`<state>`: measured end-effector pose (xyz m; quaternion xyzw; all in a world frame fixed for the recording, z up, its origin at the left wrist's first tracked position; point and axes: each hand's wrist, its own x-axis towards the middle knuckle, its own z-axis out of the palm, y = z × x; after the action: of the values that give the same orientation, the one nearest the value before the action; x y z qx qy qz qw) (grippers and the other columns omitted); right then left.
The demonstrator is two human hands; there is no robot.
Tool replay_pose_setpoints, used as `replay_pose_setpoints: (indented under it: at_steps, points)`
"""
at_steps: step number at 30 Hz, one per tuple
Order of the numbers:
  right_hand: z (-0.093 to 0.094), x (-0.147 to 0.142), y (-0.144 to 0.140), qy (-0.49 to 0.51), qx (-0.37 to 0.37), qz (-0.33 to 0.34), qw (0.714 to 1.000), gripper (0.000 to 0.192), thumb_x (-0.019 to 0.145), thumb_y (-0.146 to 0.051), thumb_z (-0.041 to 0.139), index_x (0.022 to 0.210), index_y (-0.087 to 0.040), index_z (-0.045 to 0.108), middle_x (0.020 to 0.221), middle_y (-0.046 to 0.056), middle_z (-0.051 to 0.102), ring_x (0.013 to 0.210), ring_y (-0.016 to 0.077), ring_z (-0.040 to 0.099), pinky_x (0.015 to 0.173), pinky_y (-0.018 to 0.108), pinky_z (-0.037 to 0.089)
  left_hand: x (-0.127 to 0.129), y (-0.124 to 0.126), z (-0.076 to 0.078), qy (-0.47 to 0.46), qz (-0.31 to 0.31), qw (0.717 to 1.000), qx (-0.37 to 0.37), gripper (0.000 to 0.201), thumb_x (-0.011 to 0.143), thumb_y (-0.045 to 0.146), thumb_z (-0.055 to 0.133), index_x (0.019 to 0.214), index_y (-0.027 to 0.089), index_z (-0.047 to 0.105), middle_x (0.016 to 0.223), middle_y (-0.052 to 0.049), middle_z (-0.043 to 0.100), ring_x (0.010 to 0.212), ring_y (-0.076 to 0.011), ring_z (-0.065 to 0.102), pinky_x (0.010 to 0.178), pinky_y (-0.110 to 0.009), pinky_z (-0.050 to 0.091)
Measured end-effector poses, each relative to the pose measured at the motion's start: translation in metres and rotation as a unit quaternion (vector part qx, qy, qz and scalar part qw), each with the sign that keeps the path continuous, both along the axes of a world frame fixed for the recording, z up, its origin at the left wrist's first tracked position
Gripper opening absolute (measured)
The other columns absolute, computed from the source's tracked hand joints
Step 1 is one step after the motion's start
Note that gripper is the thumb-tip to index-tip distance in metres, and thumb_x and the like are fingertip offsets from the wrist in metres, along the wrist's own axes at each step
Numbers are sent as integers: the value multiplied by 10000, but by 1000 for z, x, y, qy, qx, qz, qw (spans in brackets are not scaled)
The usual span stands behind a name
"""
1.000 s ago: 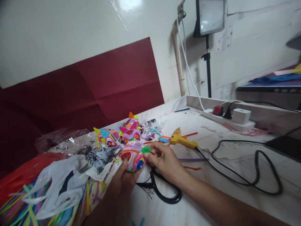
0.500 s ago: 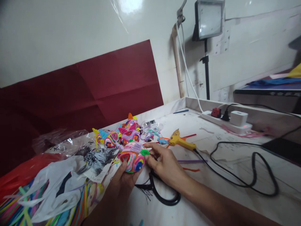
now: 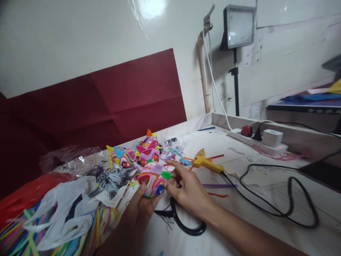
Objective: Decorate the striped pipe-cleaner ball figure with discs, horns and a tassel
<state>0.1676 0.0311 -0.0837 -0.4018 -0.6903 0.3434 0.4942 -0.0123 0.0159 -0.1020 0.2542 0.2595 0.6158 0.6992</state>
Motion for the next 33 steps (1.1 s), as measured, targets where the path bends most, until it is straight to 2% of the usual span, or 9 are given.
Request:
replay_pose_setpoints:
  at_steps: [11,17,20,26,30,33]
  points:
    - [4,3,2,-28,9,-3,1000,635,783,-328,593,1394,-183,496,828,9,649,743,198,591,696,327,483,-3,2,-3,-2,-14,1000,15,509,880,196,684,1369,212,544,1278,-114,693,1257,-305,594,1127,-472,433]
    - [-1,4,3,9,11,7,1000,612,768,-353,636,1358,-223,537,1155,67,649,978,231,620,893,388,486,-3,3,-4,6,-18,1000,20,571,891,209,671,1427,245,479,1305,-97,681,1271,-290,585,1133,-470,423]
    - [1,6,2,21,31,11,999,573,775,-344,652,1331,-239,563,1210,74,625,1031,237,604,929,403,479,-2,2,-3,13,-20,999,22,571,912,204,640,1449,252,453,1281,-92,696,1240,-270,611,1128,-459,426]
    - [5,8,2,52,101,38,993,485,815,-282,663,1297,-270,611,1191,62,612,1000,213,594,959,399,477,2,0,1,7,4,1000,6,469,892,172,656,1349,222,563,1220,-106,723,1191,-275,646,1104,-455,452]
    - [5,10,1,69,128,66,987,498,844,-274,666,1336,-298,592,1253,62,595,1101,232,578,988,401,470,4,-2,3,16,15,1000,-4,506,838,203,723,1323,217,582,1171,-105,743,1158,-287,665,1075,-461,479]
    - [7,12,0,81,133,80,985,493,878,-299,657,1363,-309,567,1309,74,560,1156,247,570,994,408,474,6,-4,4,25,21,999,3,451,831,212,730,1267,198,615,1140,-107,753,1138,-286,676,1056,-450,495]
